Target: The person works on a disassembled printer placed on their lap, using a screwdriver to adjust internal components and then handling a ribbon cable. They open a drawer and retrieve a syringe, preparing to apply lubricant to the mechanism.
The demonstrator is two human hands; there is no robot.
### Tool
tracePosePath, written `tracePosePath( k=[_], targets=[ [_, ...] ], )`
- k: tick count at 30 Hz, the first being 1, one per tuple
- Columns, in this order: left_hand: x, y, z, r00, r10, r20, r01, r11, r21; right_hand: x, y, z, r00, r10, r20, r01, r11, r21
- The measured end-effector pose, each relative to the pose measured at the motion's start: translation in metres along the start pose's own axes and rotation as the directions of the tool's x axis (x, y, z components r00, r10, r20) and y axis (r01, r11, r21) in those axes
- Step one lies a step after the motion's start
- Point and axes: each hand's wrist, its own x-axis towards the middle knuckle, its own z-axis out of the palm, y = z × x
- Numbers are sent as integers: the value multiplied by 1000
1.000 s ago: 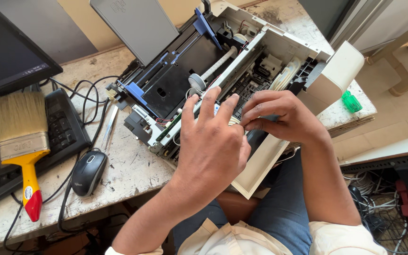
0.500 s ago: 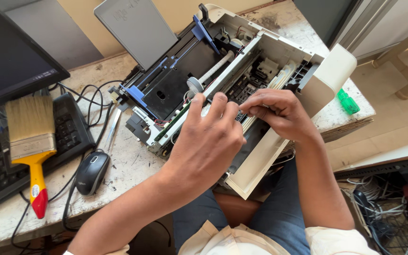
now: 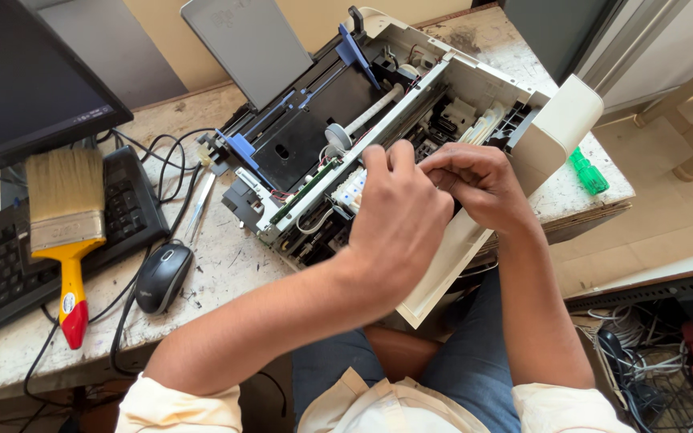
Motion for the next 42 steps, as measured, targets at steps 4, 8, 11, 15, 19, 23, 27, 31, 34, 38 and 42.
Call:
tracePosePath(
  k=[4,8,11,15,19,23,27,31,34,38,42],
  targets=[
    [-1,-18,-3,999,47,21,-45,995,-91,-1,-6,3,996,-92,-16,88,982,-167],
    [-21,-53,-11,996,59,-74,-81,933,-351,-2,-19,4,970,-245,-10,230,925,-303],
    [-25,-49,-8,998,55,-24,-60,919,-389,-7,-28,5,968,-251,-17,228,903,-364],
    [-21,-29,0,998,48,-41,-58,961,-269,-15,-33,12,962,-252,-107,182,882,-434],
    [-15,-16,-1,999,-13,-33,4,965,-263,-26,-33,15,958,-235,-162,152,900,-408],
    [-14,-4,2,996,-69,-61,51,964,-261,-31,-29,14,957,-204,-204,117,921,-370],
    [-12,11,12,980,-122,-157,97,982,-163,-33,-27,20,950,-169,-262,48,909,-414],
    [-10,32,15,980,-155,-125,167,981,95,-30,-28,33,931,-182,-316,28,900,-434],
    [-5,49,14,976,-201,-86,216,947,237,-28,-31,42,907,-213,-363,28,891,-453],
    [4,56,18,965,-258,-46,261,931,256,-33,-29,45,902,-196,-384,18,907,-420],
    [7,53,20,968,-247,35,232,943,240,-39,-19,45,892,-187,-412,37,937,-346]
  ],
)
